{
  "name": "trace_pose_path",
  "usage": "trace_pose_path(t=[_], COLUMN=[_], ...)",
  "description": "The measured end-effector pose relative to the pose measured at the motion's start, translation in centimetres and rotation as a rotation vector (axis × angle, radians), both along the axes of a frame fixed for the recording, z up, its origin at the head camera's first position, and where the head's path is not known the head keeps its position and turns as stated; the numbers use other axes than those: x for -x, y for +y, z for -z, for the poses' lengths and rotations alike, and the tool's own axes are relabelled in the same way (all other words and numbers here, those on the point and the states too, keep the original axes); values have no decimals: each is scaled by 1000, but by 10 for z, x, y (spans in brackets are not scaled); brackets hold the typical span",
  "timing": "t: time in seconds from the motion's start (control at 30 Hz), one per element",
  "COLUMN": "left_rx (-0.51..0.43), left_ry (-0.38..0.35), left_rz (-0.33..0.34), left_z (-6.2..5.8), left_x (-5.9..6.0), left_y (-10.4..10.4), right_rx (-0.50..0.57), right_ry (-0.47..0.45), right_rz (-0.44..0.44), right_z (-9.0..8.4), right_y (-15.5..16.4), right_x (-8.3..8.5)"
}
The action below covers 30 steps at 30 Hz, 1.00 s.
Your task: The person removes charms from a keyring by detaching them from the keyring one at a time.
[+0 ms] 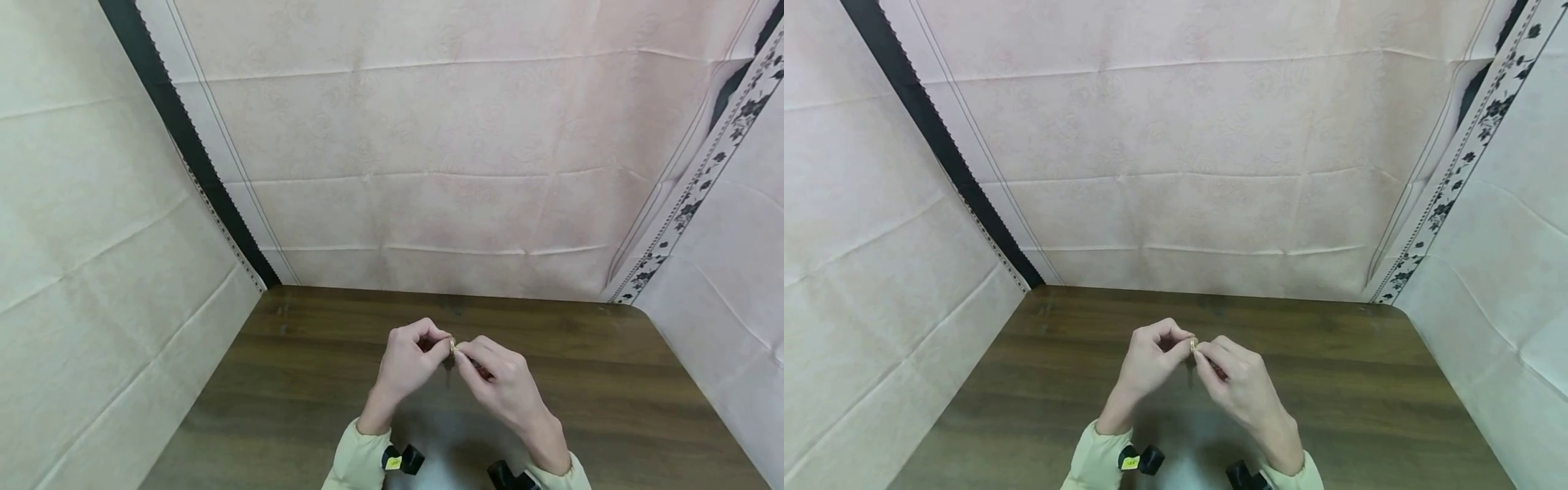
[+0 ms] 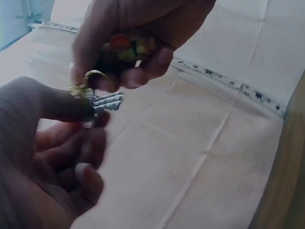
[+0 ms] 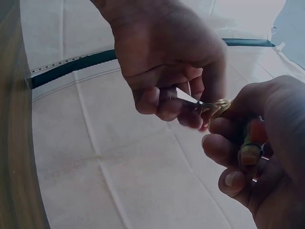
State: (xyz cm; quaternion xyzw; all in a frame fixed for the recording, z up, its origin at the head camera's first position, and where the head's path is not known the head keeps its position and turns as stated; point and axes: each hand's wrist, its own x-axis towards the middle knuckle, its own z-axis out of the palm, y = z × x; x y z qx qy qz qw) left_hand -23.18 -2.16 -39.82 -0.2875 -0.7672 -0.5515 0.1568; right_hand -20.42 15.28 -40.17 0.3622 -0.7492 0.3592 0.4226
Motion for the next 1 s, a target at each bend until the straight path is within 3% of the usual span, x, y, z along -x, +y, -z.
trace_pose_path(t=[0.1,0.27,0.37,0.63,0.9,1.0], left_rx=[105,196,205,194,85,107], left_ry=[137,483,564,440,85,45], left_rz=[3,-19,-29,-46,-39,-36], left_z=[-1,-3,-3,-2,-4,-4], left_x=[1,2,2,0,-4,-6], left_y=[-2,-4,-3,-4,-3,-1], right_rx=[14,27,27,19,8,5], right_ry=[-1,-6,-7,26,32,26], right_rz=[0,-1,-4,-9,0,-3], right_z=[-1,-2,-2,-3,-4,-4], right_y=[2,6,6,2,0,1], right_x=[0,-1,-1,-1,-3,-3])
